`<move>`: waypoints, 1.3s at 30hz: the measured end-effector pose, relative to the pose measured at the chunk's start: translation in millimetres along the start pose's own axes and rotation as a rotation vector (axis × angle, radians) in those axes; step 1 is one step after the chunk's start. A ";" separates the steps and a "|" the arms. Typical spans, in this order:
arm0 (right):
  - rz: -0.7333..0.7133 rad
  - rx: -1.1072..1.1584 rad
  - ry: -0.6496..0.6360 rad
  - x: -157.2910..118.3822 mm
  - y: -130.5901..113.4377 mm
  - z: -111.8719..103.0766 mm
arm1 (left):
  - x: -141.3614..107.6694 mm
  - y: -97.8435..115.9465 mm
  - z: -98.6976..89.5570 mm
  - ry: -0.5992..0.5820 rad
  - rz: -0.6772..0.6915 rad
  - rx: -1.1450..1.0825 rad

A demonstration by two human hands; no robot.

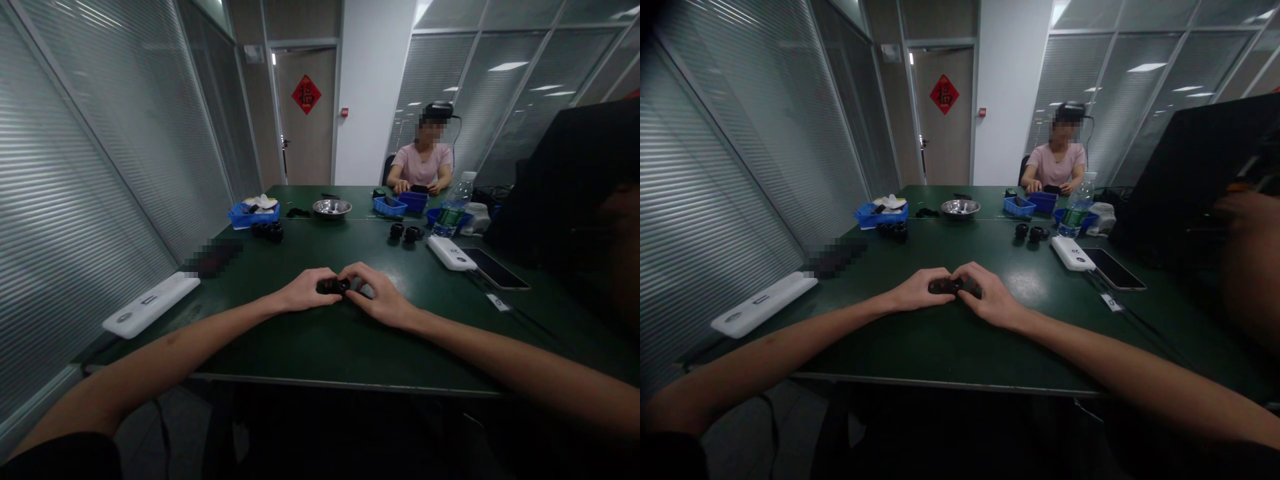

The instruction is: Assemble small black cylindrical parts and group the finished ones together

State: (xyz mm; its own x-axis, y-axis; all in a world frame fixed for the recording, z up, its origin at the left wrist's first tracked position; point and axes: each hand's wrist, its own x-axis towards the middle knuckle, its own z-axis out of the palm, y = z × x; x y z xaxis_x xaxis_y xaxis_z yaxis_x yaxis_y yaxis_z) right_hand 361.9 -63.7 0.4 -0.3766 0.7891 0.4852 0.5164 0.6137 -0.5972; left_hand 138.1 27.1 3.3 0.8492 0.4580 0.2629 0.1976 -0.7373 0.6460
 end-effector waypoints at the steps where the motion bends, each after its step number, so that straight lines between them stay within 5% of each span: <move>1: -0.012 0.008 -0.003 0.1 -0.2 0.0 | 0.0 0.6 -0.2 -0.005 -0.004 0.001; 9: 0.041 -0.126 0.083 3.1 -6.0 0.1 | -0.9 0.0 0.1 -0.008 0.022 0.071; 21: -0.058 -0.173 -0.004 0.7 -9.8 -5.1 | -1.7 -1.0 -1.1 -0.006 0.010 0.041; 39: 0.025 -0.096 -0.014 1.8 -2.3 -8.9 | -0.3 0.7 -2.9 -0.027 -0.011 0.008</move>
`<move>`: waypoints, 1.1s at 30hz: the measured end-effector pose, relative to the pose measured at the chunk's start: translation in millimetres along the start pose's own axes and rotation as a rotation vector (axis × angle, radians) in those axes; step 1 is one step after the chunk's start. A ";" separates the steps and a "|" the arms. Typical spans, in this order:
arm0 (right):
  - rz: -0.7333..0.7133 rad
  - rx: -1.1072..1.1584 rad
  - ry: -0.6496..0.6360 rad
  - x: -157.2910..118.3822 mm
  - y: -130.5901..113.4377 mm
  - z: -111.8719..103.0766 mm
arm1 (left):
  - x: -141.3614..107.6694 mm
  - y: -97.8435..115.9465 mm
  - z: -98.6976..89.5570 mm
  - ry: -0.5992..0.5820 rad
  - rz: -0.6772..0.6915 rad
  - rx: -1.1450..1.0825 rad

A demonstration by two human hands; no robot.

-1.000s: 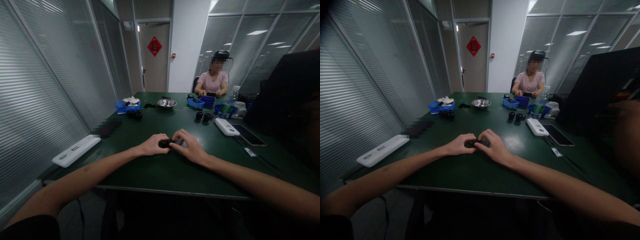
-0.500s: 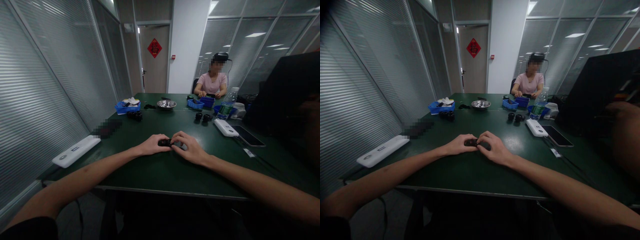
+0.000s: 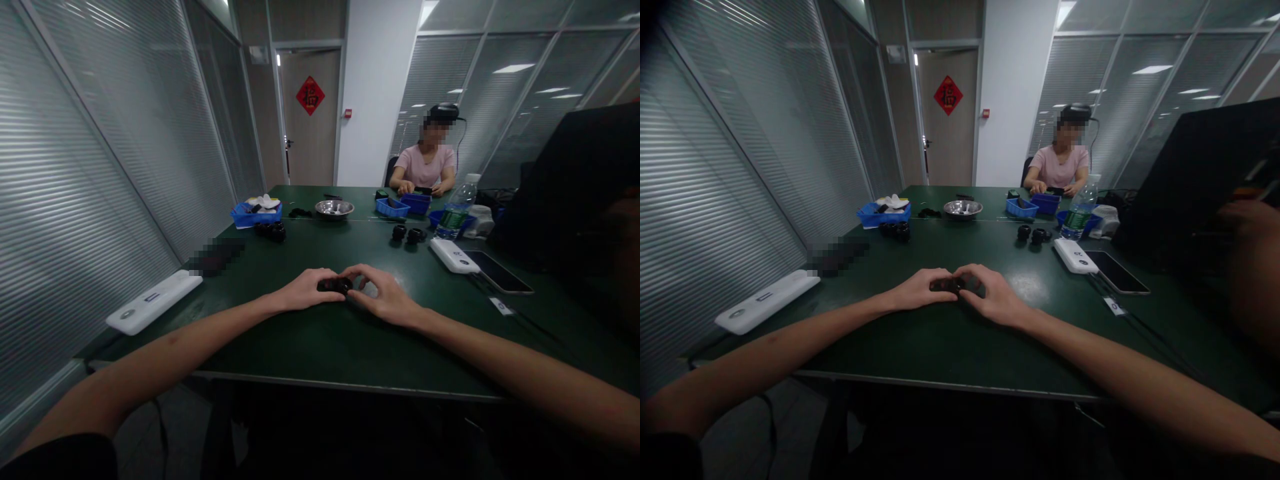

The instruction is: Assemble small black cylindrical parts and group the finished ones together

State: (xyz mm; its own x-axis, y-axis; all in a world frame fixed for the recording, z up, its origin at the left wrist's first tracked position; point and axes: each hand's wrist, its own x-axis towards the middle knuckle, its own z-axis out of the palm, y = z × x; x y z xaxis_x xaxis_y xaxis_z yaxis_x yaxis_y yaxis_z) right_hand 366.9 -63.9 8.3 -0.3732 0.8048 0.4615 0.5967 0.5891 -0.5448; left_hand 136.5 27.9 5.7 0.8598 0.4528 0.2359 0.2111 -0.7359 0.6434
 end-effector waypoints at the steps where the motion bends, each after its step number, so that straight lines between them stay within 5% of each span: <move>1: 0.009 -0.010 0.021 0.2 -0.4 0.2 | 0.0 -0.1 0.1 -0.002 0.007 0.000; 23: -0.060 -0.011 -0.101 0.7 -1.6 -7.1 | -0.9 -1.9 0.1 -0.008 0.040 0.007; 33: -0.022 -0.006 0.013 1.2 -3.5 -0.1 | -0.9 2.3 -0.7 -0.005 0.033 -0.019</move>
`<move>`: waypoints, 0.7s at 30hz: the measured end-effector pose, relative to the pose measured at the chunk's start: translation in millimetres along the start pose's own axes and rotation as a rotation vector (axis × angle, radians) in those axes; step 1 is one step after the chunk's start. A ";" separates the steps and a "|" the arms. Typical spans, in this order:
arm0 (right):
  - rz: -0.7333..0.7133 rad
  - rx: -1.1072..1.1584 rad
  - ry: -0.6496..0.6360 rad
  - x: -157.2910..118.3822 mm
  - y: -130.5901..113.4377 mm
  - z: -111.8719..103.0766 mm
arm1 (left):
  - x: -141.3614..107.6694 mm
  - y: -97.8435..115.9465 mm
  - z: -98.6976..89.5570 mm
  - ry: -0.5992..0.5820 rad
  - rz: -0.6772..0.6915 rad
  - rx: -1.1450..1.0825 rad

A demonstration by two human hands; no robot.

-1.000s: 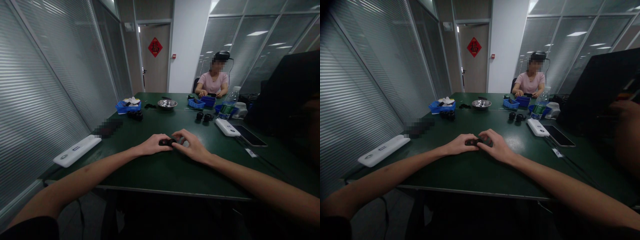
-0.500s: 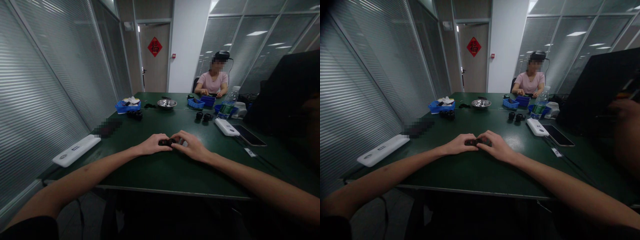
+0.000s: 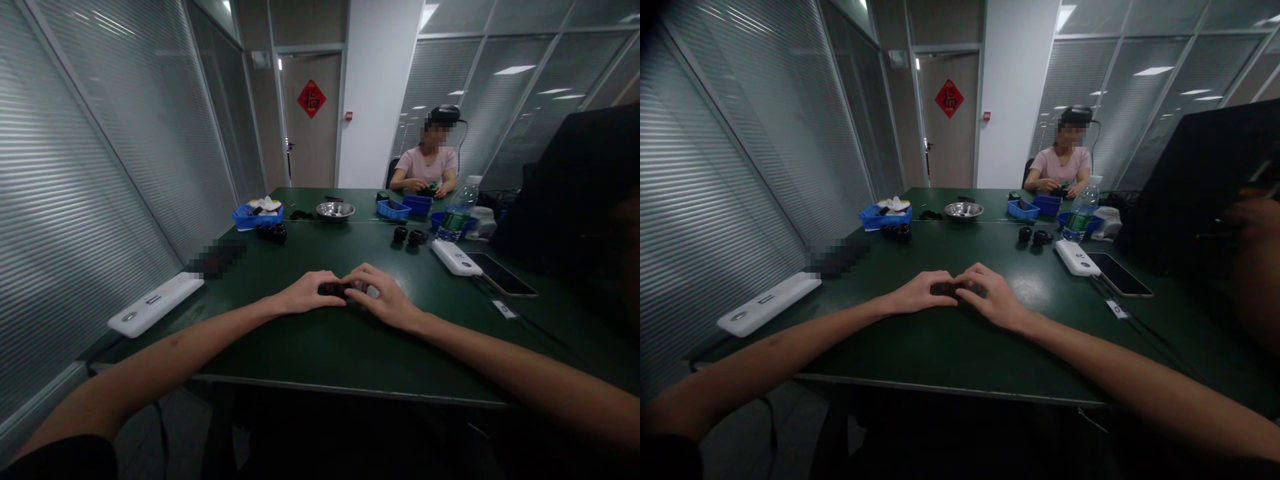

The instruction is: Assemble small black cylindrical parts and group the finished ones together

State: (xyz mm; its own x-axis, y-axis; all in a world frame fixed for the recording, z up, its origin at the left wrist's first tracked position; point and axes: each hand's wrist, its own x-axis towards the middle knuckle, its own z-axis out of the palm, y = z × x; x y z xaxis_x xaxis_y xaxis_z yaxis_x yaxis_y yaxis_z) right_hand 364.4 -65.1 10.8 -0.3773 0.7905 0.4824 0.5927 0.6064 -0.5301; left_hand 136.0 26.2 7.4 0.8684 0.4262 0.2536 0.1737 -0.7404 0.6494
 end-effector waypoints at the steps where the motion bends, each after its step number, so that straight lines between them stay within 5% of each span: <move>1: -0.011 0.010 -0.005 0.2 -0.1 -0.6 | -0.2 0.0 0.0 0.000 -0.001 -0.004; 21: 0.008 0.002 -0.003 -4.3 2.5 2.2 | -0.7 -1.5 -0.5 -0.003 0.032 0.014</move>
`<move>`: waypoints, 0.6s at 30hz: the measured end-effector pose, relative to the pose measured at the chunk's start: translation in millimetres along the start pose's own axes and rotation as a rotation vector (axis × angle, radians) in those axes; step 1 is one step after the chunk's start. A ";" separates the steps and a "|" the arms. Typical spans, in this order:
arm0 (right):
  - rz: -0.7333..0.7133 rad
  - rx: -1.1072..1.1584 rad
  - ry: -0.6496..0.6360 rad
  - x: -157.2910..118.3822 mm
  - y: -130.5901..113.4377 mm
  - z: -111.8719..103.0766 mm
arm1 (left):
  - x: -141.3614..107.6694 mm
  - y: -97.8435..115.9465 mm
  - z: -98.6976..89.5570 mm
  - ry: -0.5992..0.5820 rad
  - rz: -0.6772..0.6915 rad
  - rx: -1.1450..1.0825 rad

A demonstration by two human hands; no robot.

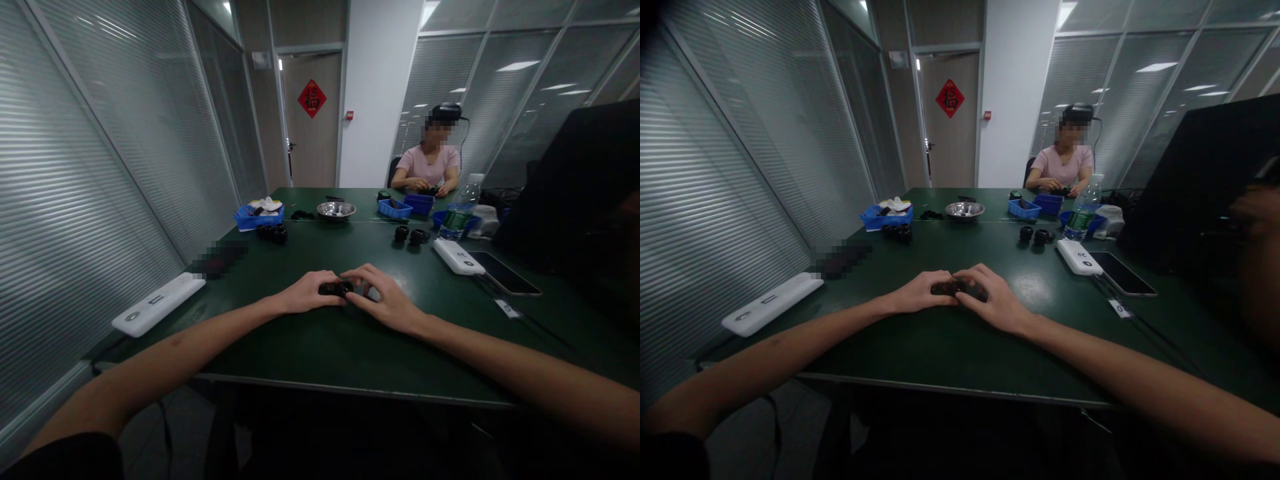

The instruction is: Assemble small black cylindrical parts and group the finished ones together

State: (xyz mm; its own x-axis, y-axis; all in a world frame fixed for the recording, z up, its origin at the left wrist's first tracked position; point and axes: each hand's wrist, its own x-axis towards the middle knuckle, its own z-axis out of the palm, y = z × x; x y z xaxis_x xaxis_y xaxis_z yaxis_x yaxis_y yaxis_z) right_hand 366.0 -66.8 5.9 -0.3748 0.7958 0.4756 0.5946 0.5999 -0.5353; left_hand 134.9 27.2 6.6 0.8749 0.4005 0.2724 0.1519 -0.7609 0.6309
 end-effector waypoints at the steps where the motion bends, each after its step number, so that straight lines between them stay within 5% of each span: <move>1: 0.016 -0.012 0.013 0.3 0.7 0.8 | 0.2 -0.1 0.2 0.004 -0.005 0.006; 18: 0.048 -0.003 0.011 3.0 2.3 2.3 | 1.8 -2.6 2.5 0.012 0.008 0.024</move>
State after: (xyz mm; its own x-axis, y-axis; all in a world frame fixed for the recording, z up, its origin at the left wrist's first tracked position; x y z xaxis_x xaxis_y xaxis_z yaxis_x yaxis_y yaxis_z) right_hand 364.6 -62.8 4.4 -0.3383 0.8226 0.4570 0.6136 0.5611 -0.5556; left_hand 137.2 28.6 3.7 0.8708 0.3998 0.2862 0.1554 -0.7761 0.6112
